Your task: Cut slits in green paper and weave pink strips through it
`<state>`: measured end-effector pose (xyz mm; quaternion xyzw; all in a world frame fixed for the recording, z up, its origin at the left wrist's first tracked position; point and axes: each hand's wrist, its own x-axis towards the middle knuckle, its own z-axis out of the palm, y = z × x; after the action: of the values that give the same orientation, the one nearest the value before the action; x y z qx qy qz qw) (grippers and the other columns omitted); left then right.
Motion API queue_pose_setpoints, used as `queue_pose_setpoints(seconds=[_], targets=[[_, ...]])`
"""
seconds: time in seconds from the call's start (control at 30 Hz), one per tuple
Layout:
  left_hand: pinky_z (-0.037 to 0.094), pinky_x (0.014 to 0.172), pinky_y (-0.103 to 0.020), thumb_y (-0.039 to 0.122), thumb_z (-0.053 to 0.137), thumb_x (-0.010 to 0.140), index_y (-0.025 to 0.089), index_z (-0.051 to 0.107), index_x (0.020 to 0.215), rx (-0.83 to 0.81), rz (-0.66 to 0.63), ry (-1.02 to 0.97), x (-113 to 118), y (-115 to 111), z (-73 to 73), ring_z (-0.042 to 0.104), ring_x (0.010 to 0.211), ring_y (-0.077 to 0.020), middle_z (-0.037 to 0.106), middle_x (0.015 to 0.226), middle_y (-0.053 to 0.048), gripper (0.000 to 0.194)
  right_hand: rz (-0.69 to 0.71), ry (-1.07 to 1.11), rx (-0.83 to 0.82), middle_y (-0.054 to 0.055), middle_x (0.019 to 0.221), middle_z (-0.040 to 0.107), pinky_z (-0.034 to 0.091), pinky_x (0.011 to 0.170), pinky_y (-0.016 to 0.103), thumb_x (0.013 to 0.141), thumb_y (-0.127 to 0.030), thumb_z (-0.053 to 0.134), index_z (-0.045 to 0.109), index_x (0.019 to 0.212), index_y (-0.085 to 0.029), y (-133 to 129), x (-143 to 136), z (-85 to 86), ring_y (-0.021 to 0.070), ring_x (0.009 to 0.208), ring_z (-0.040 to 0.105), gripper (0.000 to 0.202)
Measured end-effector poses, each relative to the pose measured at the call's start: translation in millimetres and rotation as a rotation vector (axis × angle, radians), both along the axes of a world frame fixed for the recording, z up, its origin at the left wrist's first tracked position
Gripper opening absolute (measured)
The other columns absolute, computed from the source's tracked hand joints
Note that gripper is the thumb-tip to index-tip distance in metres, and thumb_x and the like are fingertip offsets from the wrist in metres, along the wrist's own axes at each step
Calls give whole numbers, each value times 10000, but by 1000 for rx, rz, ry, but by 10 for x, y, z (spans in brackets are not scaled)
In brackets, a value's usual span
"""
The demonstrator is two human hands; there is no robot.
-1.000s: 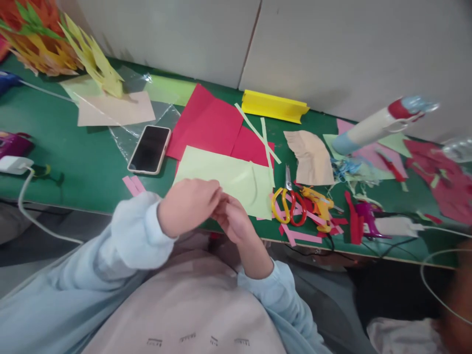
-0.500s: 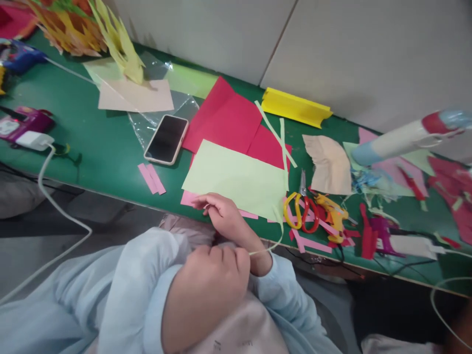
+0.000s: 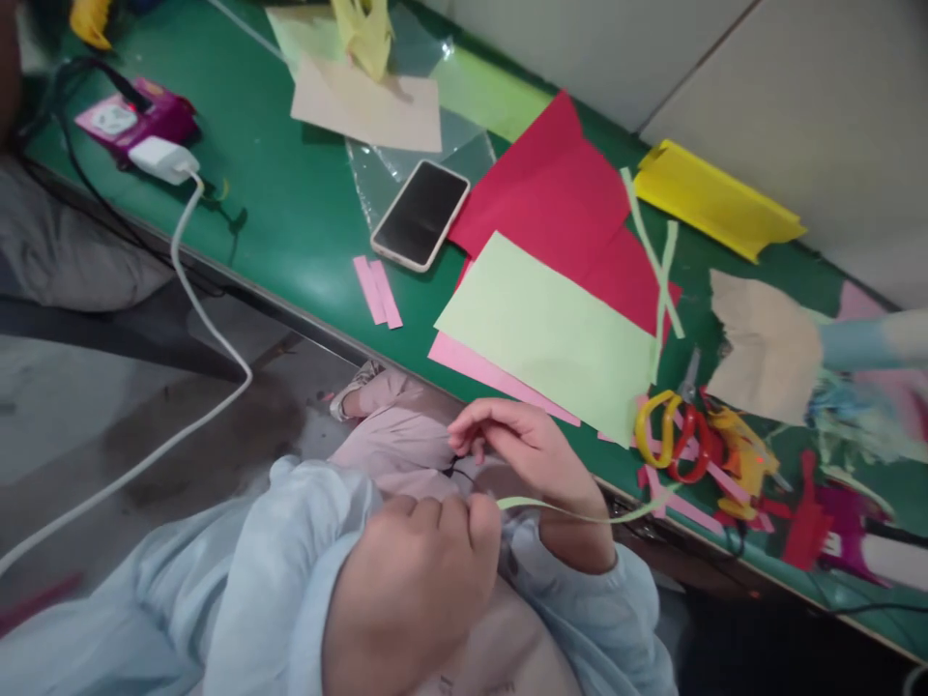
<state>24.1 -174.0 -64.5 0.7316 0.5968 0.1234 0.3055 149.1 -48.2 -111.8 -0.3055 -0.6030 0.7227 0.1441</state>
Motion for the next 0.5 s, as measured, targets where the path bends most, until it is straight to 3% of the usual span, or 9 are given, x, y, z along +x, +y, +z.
queue_pose_setpoints(seconds=[0.1, 0.3, 0.5], targets=[[389, 398, -333, 143, 448, 837, 181, 590, 806, 35, -10, 268, -94, -5, 7, 592, 435, -252, 618, 565, -94, 151, 83, -62, 57, 31, 844, 709, 529, 615, 221, 852, -81, 458, 716, 931, -197, -43, 38, 51, 121, 737, 665, 294], [295, 380, -292, 105, 420, 817, 195, 548, 779, 140, 96, 266, -355, -57, -75, 527, 380, -187, 554, 497, -28, 161, 234, -141, 92, 81, 1033, 710, 579, 730, 267, 871, -164, 581, 672, 1166, -243, -109, 119, 77, 146, 822, 681, 318], [294, 384, -278, 138, 440, 816, 208, 495, 734, 107, 182, 150, -499, -136, -181, 510, 383, -186, 550, 496, -35, 121, 380, 40, -49, 73, 1020, 682, 552, 659, 264, 665, -343, 854, 476, 1413, -309, -190, 110, -35, 160, 786, 661, 839]])
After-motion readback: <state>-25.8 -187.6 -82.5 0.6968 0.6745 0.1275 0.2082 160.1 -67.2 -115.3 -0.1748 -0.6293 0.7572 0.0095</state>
